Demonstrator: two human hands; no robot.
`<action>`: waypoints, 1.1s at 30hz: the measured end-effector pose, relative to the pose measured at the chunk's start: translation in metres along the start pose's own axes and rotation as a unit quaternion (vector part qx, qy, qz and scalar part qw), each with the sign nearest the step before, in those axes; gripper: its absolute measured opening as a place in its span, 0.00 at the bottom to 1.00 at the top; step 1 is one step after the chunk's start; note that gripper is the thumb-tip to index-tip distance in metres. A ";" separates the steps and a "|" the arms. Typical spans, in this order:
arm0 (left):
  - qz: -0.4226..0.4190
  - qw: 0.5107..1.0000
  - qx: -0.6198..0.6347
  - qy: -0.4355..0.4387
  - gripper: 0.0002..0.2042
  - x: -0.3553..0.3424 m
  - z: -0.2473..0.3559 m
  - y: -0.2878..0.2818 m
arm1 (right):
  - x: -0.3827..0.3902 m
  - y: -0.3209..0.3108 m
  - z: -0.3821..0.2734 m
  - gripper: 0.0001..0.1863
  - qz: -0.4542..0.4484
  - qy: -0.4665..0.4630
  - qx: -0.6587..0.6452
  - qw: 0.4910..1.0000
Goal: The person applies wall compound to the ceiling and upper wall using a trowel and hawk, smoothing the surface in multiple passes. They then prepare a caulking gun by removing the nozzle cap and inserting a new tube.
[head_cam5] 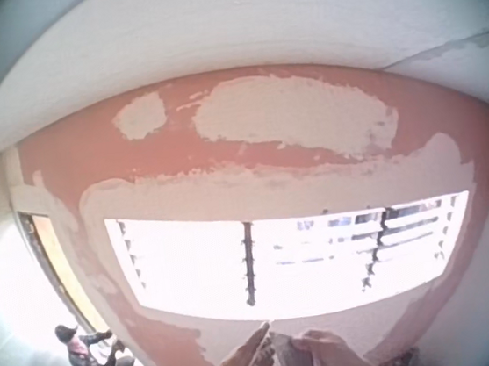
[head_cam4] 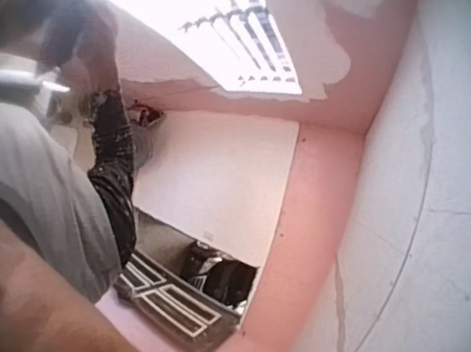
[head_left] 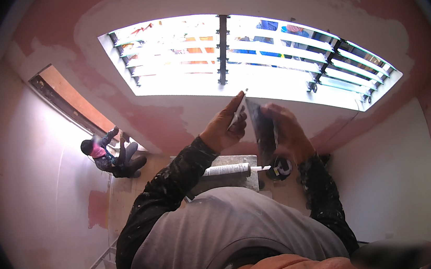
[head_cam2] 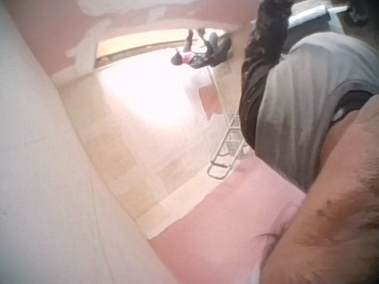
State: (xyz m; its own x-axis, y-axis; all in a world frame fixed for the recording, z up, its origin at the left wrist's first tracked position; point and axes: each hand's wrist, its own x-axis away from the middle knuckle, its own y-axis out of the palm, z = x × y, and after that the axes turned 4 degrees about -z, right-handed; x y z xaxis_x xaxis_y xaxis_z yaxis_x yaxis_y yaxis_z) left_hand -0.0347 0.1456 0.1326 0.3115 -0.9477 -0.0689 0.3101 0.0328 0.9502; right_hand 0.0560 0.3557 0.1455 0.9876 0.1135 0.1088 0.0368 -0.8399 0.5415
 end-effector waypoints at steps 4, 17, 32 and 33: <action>0.086 0.707 -0.631 0.307 0.20 0.006 0.022 0.004 | 0.023 -0.012 -0.021 0.13 0.080 -0.179 0.022 0.980; 0.233 0.627 -0.520 0.531 0.18 -0.018 -0.004 0.082 | 0.032 0.025 -0.046 0.26 0.092 -0.546 0.758 0.344; 0.333 0.521 -0.711 0.335 0.15 0.045 0.002 -0.057 | 0.053 -0.046 -0.262 0.10 0.398 -0.677 0.531 0.319; 0.312 0.494 -0.720 0.374 0.16 0.049 0.004 -0.089 | 0.072 -0.051 -0.296 0.13 0.388 -0.696 0.510 0.322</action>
State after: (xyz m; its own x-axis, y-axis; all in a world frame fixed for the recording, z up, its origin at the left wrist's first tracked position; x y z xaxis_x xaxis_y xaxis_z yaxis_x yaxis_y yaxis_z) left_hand -0.0506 0.0948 0.0460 0.8283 -0.2450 -0.5038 0.0933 0.9470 -0.3073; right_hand 0.0802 0.5635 0.3729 -0.1557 -0.0925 -0.9835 -0.9750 -0.1456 0.1681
